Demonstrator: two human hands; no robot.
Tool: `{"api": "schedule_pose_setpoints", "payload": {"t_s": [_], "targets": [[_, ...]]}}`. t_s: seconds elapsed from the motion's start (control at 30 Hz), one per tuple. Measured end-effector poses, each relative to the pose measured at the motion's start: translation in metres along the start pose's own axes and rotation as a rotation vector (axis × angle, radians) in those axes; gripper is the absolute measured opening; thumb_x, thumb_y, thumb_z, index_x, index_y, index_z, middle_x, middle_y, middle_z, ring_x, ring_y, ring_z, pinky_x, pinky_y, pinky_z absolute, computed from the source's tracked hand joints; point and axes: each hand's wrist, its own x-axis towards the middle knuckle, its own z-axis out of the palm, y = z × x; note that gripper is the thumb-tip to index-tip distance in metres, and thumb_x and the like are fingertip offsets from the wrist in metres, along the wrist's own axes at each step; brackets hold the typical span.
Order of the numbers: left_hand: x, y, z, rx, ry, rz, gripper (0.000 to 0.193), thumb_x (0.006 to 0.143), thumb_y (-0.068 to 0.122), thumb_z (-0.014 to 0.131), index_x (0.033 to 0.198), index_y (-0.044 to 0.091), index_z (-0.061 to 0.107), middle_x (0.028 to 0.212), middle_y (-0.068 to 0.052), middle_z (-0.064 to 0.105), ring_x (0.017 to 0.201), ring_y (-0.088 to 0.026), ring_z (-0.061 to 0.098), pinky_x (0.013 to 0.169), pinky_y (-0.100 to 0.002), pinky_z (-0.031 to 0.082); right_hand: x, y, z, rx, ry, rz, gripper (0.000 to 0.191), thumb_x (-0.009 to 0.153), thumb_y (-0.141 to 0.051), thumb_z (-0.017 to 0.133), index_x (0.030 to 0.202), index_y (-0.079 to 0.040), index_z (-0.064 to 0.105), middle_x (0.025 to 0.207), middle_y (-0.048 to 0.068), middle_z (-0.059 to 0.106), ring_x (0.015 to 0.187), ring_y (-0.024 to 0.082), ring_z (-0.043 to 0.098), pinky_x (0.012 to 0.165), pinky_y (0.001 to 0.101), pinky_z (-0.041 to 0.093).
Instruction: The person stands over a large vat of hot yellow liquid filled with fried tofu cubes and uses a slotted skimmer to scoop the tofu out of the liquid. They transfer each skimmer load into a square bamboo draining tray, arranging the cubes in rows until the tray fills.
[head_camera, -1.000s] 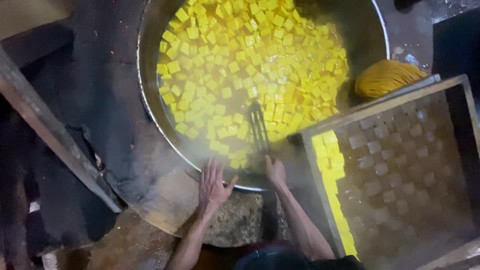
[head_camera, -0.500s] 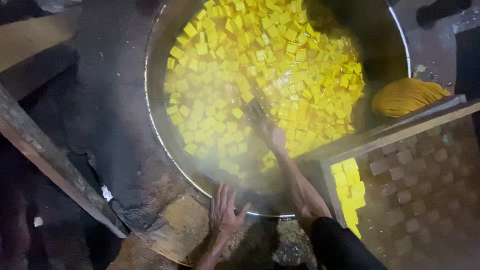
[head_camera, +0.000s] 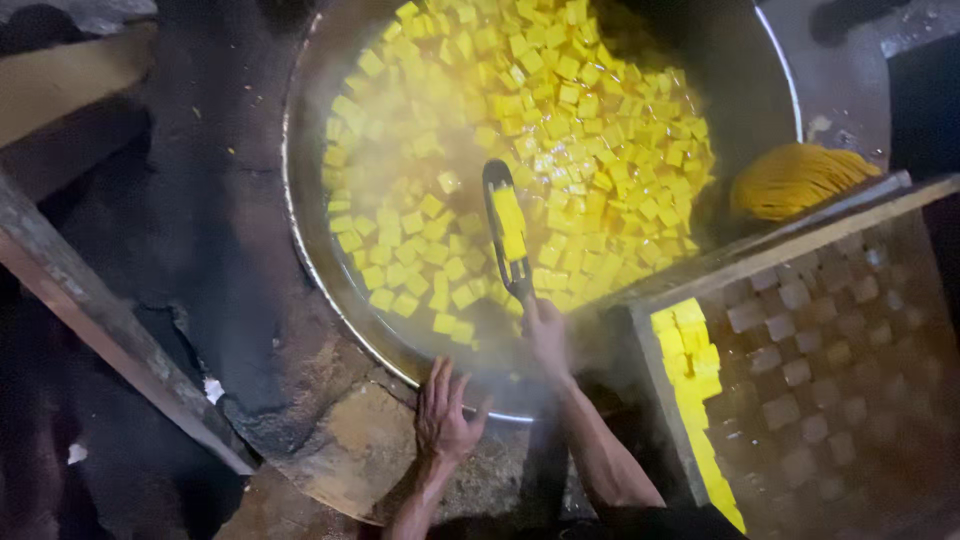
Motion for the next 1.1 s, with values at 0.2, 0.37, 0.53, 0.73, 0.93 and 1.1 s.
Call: {"api": "schedule_pose_setpoints", "payload": {"t_s": [0.2, 0.37, 0.53, 0.73, 0.93, 1.1], "targets": [[-0.002, -0.001, 0.008, 0.044, -0.002, -0.021, 0.057, 0.088, 0.053, 0.069, 0.124, 0.008, 0.066, 0.151, -0.019, 0.046, 0.145, -0.037, 0.037, 0.115, -0.054, 0.035, 0.017, 0.014, -0.004, -0.499, 0.015, -0.060, 0.060, 0.109, -0.053, 0.050, 0.090, 0.000, 0.070, 0.064, 0.002, 0.057, 0.060, 0.014, 0.057, 0.059, 0.0361, 0.044], [-0.003, -0.003, 0.014, 0.083, -0.016, -0.032, 0.057, 0.085, 0.054, 0.068, 0.119, 0.009, 0.067, 0.151, -0.020, 0.046, 0.142, -0.038, 0.039, 0.113, -0.055, 0.035, 0.039, 0.001, 0.066, 0.160, 0.076, 0.113, 0.059, 0.104, -0.051, 0.062, 0.092, 0.007, 0.061, 0.062, 0.003, 0.055, 0.050, 0.017, 0.053, 0.046, 0.0374, 0.043], [-0.006, 0.004, 0.010, 0.051, 0.064, 0.026, 0.049, 0.086, 0.043, 0.072, 0.120, 0.009, 0.066, 0.143, -0.018, 0.053, 0.140, -0.041, 0.045, 0.111, -0.054, 0.039, 0.069, -0.036, 0.099, 0.423, 0.280, 0.122, 0.045, 0.103, -0.045, 0.061, 0.099, 0.000, 0.065, 0.065, 0.000, 0.056, 0.050, 0.012, 0.050, 0.043, 0.0325, 0.041], [-0.008, 0.012, 0.006, 0.111, 0.116, 0.075, 0.047, 0.083, 0.041, 0.074, 0.114, 0.006, 0.067, 0.138, -0.021, 0.057, 0.133, -0.042, 0.048, 0.110, -0.053, 0.040, 0.052, -0.060, 0.060, 0.523, 0.294, -0.198, 0.033, 0.102, -0.033, 0.063, 0.108, -0.001, 0.067, 0.071, 0.001, 0.058, 0.057, 0.010, 0.053, 0.049, 0.0295, 0.044], [-0.022, 0.003, 0.013, 0.208, 0.038, 0.029, 0.044, 0.091, 0.038, 0.068, 0.120, 0.005, 0.070, 0.137, -0.019, 0.060, 0.135, -0.045, 0.046, 0.111, -0.054, 0.038, -0.039, -0.055, -0.059, 0.310, 0.240, -0.345, 0.032, 0.102, -0.029, 0.062, 0.117, 0.000, 0.066, 0.083, 0.002, 0.068, 0.070, 0.010, 0.064, 0.064, 0.0267, 0.053], [-0.028, 0.000, 0.020, 0.234, 0.078, -0.065, 0.042, 0.096, 0.038, 0.065, 0.122, 0.005, 0.070, 0.137, -0.019, 0.060, 0.133, -0.045, 0.050, 0.112, -0.052, 0.040, -0.122, -0.010, -0.210, -0.028, 0.324, -0.645, 0.027, 0.108, -0.025, 0.064, 0.123, -0.003, 0.071, 0.098, 0.004, 0.074, 0.088, 0.009, 0.067, 0.078, 0.0271, 0.054]]}}
